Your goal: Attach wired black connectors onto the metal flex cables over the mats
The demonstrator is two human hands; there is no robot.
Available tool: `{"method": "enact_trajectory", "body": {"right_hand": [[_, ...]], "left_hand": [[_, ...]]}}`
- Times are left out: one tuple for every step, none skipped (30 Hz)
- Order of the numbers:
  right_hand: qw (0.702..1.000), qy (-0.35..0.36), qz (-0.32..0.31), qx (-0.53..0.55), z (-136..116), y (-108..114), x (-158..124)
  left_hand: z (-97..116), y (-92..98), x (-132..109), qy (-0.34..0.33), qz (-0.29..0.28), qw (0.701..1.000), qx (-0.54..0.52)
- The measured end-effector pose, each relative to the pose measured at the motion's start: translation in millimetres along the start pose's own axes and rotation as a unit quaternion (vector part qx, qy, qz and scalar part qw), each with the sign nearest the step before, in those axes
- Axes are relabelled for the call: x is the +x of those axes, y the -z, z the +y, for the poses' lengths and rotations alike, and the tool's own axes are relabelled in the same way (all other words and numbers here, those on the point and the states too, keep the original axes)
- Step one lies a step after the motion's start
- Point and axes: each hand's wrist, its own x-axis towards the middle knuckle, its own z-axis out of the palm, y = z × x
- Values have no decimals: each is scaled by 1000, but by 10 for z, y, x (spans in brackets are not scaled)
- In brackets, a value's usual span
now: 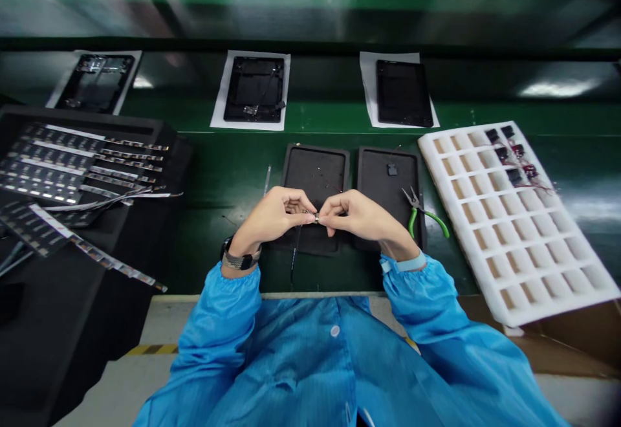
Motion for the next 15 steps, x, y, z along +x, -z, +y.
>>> {"method": "enact_trajectory", "body": {"right_hand": [[1000,1,0,-2,-4,0,-5],[1000,1,0,-4,-6,0,-10],[1000,2,0,-6,-7,-1,-15],[1000,2,-1,-9,-6,-3,-18],[1000,2,0,-11,-2,-6,-21],[1000,0,2,-13,3,-10,-23],[1000,-2,5,-15,9,-14,-23],[1000,-4,9,-16,16,-18,-22],[1000,-7,12,-16,22,-21,-21],[1000,-9,15,-17,28,-24,-19],[1000,-10,15,-17,33,-26,-16],[1000,-11,15,-17,36,-27,-14],[1000,-11,14,-18,38,-29,-13],[1000,-10,15,-19,40,-29,-12],[1000,-10,16,-20,40,-30,-12]], "left_hand": [[-2,0,1,2,-1,1000,-3],[-5,-2,3,5,-3,1000,-5],[-7,-6,5,8,-4,1000,-6],[-9,-11,7,10,-6,1000,-6],[-11,-17,9,11,-6,1000,-5],[-12,-24,11,12,-5,1000,-3],[-13,-31,12,13,-4,1000,0],[-14,-37,13,13,-3,1000,3],[-14,-42,12,14,-2,1000,5],[-14,-45,10,14,-2,1000,7],[-14,-46,8,14,-1,1000,8],[-13,-45,5,14,0,1000,9],[-11,-44,2,14,2,1000,11],[-9,-42,-1,13,3,1000,12],[-6,-40,-3,13,4,1000,12]]}}
